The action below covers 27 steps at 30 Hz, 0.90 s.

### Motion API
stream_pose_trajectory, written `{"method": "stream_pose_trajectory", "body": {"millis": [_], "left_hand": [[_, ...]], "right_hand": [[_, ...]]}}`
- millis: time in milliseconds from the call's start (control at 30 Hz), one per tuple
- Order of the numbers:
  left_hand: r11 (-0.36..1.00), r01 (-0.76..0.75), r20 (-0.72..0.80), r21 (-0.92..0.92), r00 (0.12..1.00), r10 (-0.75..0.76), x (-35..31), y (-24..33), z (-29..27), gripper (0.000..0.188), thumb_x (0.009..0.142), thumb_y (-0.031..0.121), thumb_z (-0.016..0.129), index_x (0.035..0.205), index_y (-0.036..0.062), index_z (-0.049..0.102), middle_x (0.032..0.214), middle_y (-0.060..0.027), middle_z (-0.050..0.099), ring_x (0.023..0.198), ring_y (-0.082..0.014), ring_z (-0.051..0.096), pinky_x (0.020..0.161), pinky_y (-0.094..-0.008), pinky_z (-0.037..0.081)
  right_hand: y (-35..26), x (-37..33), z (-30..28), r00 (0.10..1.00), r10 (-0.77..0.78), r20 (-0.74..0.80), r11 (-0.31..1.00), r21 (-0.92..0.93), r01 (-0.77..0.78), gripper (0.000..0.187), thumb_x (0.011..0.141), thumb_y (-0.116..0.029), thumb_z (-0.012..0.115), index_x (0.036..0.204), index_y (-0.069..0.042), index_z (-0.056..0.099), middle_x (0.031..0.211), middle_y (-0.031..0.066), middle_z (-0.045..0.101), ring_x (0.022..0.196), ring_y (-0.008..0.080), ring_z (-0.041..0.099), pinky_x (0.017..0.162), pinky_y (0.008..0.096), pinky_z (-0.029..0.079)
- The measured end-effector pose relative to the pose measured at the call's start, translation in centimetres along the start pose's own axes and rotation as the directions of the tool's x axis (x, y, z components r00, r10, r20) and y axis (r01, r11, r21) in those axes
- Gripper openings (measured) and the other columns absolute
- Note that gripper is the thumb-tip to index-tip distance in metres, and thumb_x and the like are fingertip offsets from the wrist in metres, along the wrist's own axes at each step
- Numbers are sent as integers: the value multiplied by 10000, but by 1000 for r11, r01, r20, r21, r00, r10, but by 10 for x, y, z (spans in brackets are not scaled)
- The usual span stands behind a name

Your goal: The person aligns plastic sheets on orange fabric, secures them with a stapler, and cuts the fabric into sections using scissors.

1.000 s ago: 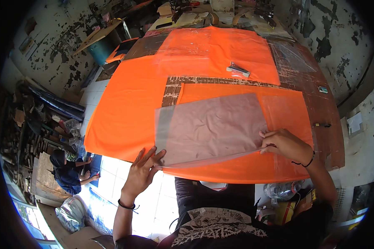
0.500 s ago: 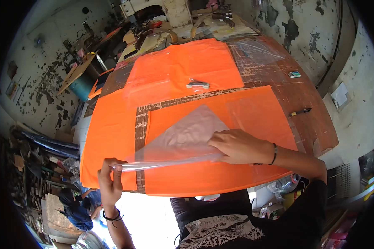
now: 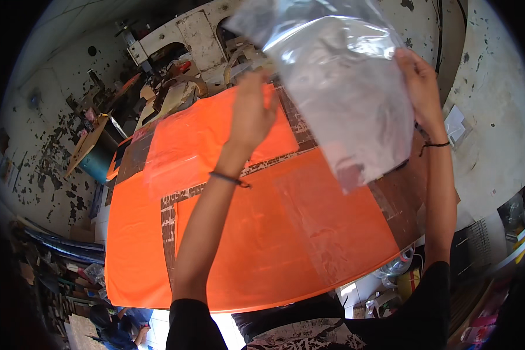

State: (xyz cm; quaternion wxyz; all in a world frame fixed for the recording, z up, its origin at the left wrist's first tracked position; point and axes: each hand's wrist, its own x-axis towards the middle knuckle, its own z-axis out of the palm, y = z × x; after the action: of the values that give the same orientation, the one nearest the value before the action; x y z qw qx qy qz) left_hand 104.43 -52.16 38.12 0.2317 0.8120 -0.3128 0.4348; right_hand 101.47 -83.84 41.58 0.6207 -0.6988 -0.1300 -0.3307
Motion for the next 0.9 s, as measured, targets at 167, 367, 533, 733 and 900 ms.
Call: {"method": "stream_pose_trajectory", "body": {"millis": [167,367,533,733,900], "left_hand": [[990,124,680,70,720,-138,-54,-45,131,879,779,428,701,1383,-71,302,1464,-209,301,1302,-348,368,1073,-402,318],[937,347,674,-46,702,-228,-57,-46,148,508,830,398,643,1214,69,588,1281,-173,540,1163,-318,517,992,-403,401],[951,283,393,123,866,-308,-54,-53,158,173,893,226,561,900,76,646,717,-146,654,689,-366,625,745,-449,493],[988,152,17,31,988,-153,14,-65,56,149,931,145,505,879,19,566,832,-200,600,798,-366,573,675,-453,452],[955,-162,78,249,986,147,-23,-14,-76,93,828,42,633,878,9,562,841,-120,584,751,-319,556,650,-397,446]], "right_hand": [[51,54,-103,982,123,-140,991,-40,-130,361,948,-280,535,1121,28,608,960,38,650,819,94,583,732,232,471],[78,113,-122,978,204,49,970,-146,-195,344,935,-237,544,1145,30,600,985,45,649,839,99,586,750,233,471],[97,167,-46,984,134,119,980,-162,-113,373,924,-260,558,1156,30,595,1007,44,649,856,104,580,777,230,461],[107,166,-6,961,256,-99,929,301,-217,360,930,-275,527,1084,41,605,967,88,647,814,147,591,702,285,490],[231,138,21,946,322,27,925,-222,-309,321,886,-265,555,964,32,650,937,156,662,816,243,638,746,365,506]]}}
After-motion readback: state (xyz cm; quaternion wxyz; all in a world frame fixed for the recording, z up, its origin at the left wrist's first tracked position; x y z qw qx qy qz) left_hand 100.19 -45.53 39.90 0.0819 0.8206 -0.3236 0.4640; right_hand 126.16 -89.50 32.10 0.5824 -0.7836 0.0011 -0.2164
